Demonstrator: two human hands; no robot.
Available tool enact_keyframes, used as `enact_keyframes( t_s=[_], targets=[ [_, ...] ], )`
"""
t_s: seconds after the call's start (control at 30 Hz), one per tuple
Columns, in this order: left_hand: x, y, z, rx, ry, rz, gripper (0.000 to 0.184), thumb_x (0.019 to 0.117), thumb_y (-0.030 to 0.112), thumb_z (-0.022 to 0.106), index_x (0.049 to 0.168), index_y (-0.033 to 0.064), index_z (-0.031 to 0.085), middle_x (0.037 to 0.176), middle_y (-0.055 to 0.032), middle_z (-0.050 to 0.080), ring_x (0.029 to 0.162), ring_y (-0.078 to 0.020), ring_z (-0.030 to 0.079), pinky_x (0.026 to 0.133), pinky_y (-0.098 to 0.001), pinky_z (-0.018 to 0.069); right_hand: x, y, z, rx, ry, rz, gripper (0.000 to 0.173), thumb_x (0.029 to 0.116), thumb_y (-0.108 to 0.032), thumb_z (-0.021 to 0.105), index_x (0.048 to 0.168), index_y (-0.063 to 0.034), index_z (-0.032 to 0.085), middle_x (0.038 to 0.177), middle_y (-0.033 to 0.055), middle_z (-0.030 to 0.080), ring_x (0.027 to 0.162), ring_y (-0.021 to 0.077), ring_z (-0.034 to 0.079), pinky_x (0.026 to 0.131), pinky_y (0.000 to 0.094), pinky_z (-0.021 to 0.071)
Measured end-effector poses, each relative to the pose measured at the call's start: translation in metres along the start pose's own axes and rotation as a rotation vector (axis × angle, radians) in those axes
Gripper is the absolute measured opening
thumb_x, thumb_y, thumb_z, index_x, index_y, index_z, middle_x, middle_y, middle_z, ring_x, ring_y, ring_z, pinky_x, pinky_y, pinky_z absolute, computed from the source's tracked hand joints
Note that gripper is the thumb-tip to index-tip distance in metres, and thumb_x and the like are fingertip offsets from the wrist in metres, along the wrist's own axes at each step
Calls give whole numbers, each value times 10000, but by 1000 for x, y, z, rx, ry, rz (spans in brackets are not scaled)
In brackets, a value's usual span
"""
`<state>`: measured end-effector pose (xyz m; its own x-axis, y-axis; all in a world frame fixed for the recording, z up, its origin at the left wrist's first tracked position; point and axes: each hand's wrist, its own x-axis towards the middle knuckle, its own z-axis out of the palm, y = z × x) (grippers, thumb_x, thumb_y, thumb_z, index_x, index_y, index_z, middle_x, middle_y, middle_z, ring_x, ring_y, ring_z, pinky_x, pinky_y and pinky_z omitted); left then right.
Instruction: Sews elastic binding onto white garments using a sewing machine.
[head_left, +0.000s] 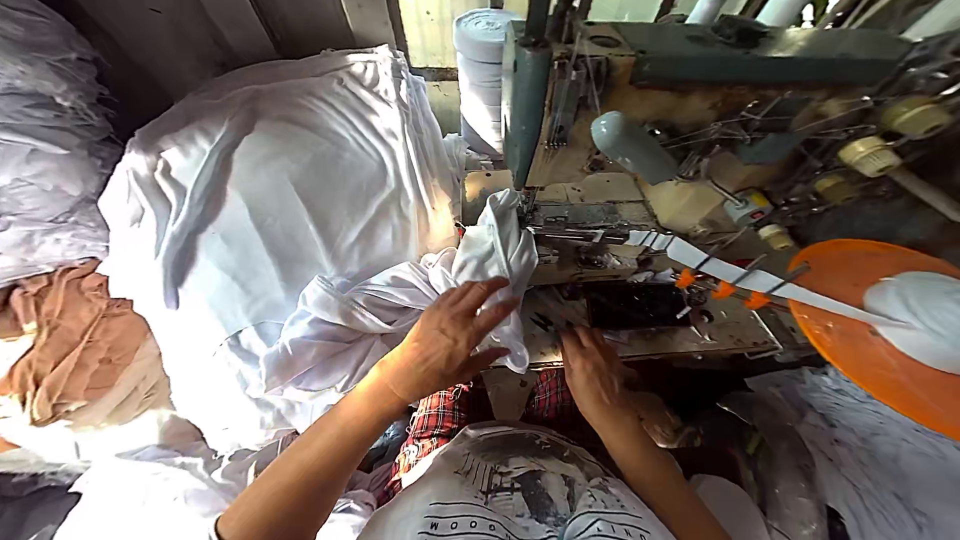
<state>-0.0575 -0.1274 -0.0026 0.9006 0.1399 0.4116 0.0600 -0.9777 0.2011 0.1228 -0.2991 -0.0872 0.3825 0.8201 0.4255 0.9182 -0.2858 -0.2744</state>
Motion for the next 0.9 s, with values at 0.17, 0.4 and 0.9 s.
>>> enact_keyframes(
  t_s=[0.17,0.4,0.9],
  targets=[
    [-15,1,28,98,-279,-98,195,931,128,670,1083,11,708,1000,-230,696,844,-428,718,641,-581,565,13,8,5,-19,38,25,176,946,-6,615,1059,63,731,997,238,708,870,377,734,676,466,610],
    [-44,-16,-8,-865,334,-550,118,1002,85,559,1070,86,656,827,72,726,696,-9,673,636,-198,573,39,11,1,-73,111,-69,178,897,27,648,1020,4,774,1010,212,711,918,390,709,654,462,593],
    [-57,-1,-17,-1207,386,-419,194,1044,136,539,1036,165,731,852,54,756,741,-35,712,690,-209,602,54,-68,-52,758,-101,-278,341,963,-218,684,1176,49,701,1081,160,704,674,82,620,582,220,527]
  ],
)
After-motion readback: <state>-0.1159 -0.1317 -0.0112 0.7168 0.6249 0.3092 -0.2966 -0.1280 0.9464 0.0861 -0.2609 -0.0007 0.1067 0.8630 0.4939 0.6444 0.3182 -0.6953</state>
